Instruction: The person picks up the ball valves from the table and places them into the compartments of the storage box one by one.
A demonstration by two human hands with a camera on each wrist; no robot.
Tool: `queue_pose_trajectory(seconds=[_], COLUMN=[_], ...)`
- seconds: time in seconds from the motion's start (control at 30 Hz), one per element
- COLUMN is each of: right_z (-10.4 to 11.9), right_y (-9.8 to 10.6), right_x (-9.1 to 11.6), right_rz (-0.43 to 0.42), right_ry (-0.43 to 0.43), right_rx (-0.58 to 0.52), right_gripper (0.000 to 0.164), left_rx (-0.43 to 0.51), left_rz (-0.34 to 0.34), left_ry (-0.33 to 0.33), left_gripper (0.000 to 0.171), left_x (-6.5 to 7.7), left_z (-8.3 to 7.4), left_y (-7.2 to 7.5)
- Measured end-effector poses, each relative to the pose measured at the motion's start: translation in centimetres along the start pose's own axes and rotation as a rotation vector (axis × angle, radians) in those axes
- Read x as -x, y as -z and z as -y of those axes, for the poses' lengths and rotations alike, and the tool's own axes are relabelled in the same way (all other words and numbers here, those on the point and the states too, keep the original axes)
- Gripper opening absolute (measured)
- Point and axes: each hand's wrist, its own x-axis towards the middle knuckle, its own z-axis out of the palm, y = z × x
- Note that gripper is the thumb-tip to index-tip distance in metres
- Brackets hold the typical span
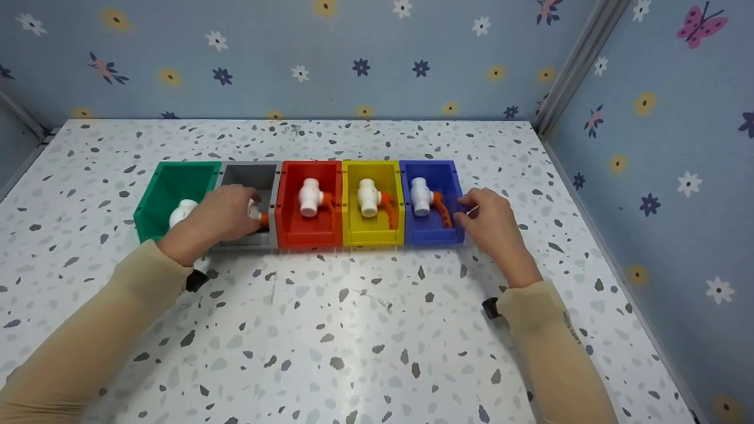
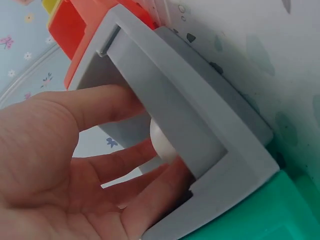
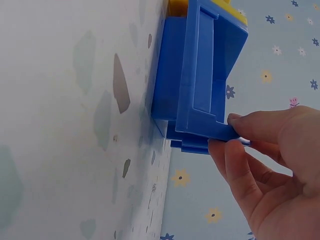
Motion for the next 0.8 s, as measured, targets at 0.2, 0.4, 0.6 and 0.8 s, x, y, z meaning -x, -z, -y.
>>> queue_pose_trajectory(seconds=[0.2, 0.4, 0.6, 0.8], right_z=[-0.3, -0.4, -0.3, 1.2], right_y=[0.3, 0.4, 1.2, 2.0], right_x=[0.1, 0.2, 0.3, 0.8], right_rz=[0.023, 0.042, 0.075, 0.043], right_ry=[-0.022, -0.059, -0.064, -0.013], right_rx=[-0.01, -0.012, 0.04, 0.194], right_gripper=[0.024, 0.026, 0.028, 0.033], left_rx=[0.01, -0.046, -0.053, -0.064], left_rz=[0.005, 0.012, 0.003, -0.079], left_ry=[-0.016, -0.047, -0.118, -0.183], left_gripper=[0.027, 0.024, 0.033, 0.033], left_x=[0.3, 0.8, 1.7, 2.9], left_z=[-0.4, -0.9, -0.8, -0.2], left_y=[0.3, 0.9, 1.4, 1.4])
